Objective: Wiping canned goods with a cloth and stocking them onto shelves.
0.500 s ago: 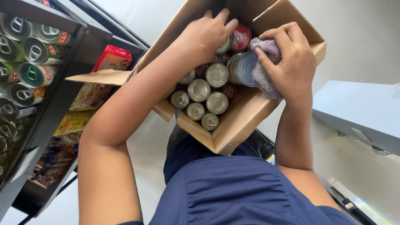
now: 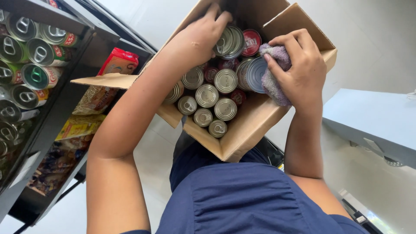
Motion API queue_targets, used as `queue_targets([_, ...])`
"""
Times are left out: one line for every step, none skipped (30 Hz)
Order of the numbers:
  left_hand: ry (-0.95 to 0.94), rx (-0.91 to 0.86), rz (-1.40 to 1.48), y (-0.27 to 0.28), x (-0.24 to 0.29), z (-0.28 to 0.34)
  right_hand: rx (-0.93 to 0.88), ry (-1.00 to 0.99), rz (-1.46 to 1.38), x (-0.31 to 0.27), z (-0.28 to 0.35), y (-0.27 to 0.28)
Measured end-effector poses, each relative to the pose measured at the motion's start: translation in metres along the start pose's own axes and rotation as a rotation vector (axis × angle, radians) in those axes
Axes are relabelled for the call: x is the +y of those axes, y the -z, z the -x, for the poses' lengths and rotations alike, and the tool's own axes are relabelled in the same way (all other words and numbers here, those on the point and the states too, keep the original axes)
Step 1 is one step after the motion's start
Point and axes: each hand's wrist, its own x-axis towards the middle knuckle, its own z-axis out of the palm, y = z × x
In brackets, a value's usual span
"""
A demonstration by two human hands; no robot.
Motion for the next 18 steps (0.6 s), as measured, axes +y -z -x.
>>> queue_targets([0.007, 0.003, -0.001, -0.001, 0.000, 0.002, -0.003, 0.006, -0.003, 0.000, 0.000, 0.001])
queue_targets([0.006, 0.000, -0.026, -0.002, -0.001, 0.005, -0.007, 0.007, -0.004, -0.001, -0.001, 0.001])
queue_targets([0.006, -0.004, -0.051, -0.003, -0.001, 0.008, -0.011, 0.007, -0.007, -0.002, -0.001, 0.002])
queue_targets([0.014, -0.003, -0.052, 0.002, 0.003, 0.014, -0.014, 0.013, -0.011, -0.003, -0.001, 0.002])
queue_targets([-0.011, 0.045, -0.081, 0.006, 0.007, 0.019, -0.020, 0.004, -0.018, -0.003, -0.002, 0.002])
queue_targets([-0.036, 0.093, -0.110, 0.010, 0.011, 0.024, -0.026, -0.005, -0.025, -0.003, -0.002, 0.002])
queue_targets([-0.031, 0.094, -0.110, 0.019, 0.020, 0.032, -0.029, -0.002, -0.027, -0.003, -0.001, 0.002])
queue_targets([-0.018, 0.093, -0.172, 0.028, 0.028, 0.039, -0.022, -0.004, -0.040, -0.003, 0.000, 0.002])
queue_targets([-0.009, 0.092, -0.235, 0.037, 0.037, 0.045, -0.012, -0.008, -0.051, -0.002, 0.001, 0.002])
queue_targets([-0.008, 0.092, -0.236, 0.047, 0.045, 0.057, -0.011, -0.007, -0.052, -0.002, 0.002, 0.001])
queue_targets([0.077, -0.072, -0.289, 0.055, 0.053, 0.068, 0.004, -0.008, -0.066, -0.001, 0.003, 0.001])
queue_targets([0.165, -0.236, -0.341, 0.064, 0.062, 0.080, 0.020, -0.008, -0.080, -0.001, 0.003, 0.000])
queue_targets([0.163, -0.233, -0.340, 0.056, 0.063, 0.088, 0.021, -0.008, -0.077, 0.001, 0.005, 0.000])
queue_targets([0.157, -0.313, -0.518, 0.048, 0.063, 0.098, 0.039, 0.005, -0.092, 0.003, 0.006, -0.001])
queue_targets([0.153, -0.391, -0.698, 0.041, 0.063, 0.108, 0.059, 0.021, -0.109, 0.005, 0.007, -0.002])
queue_targets([0.154, -0.387, -0.700, 0.023, 0.057, 0.113, 0.061, 0.025, -0.107, 0.003, 0.006, 0.000])
queue_targets([0.211, -0.377, -0.701, 0.005, 0.050, 0.118, 0.095, 0.067, -0.134, 0.001, 0.006, 0.001])
queue_targets([0.268, -0.367, -0.701, -0.013, 0.044, 0.123, 0.127, 0.110, -0.161, -0.001, 0.006, 0.003])
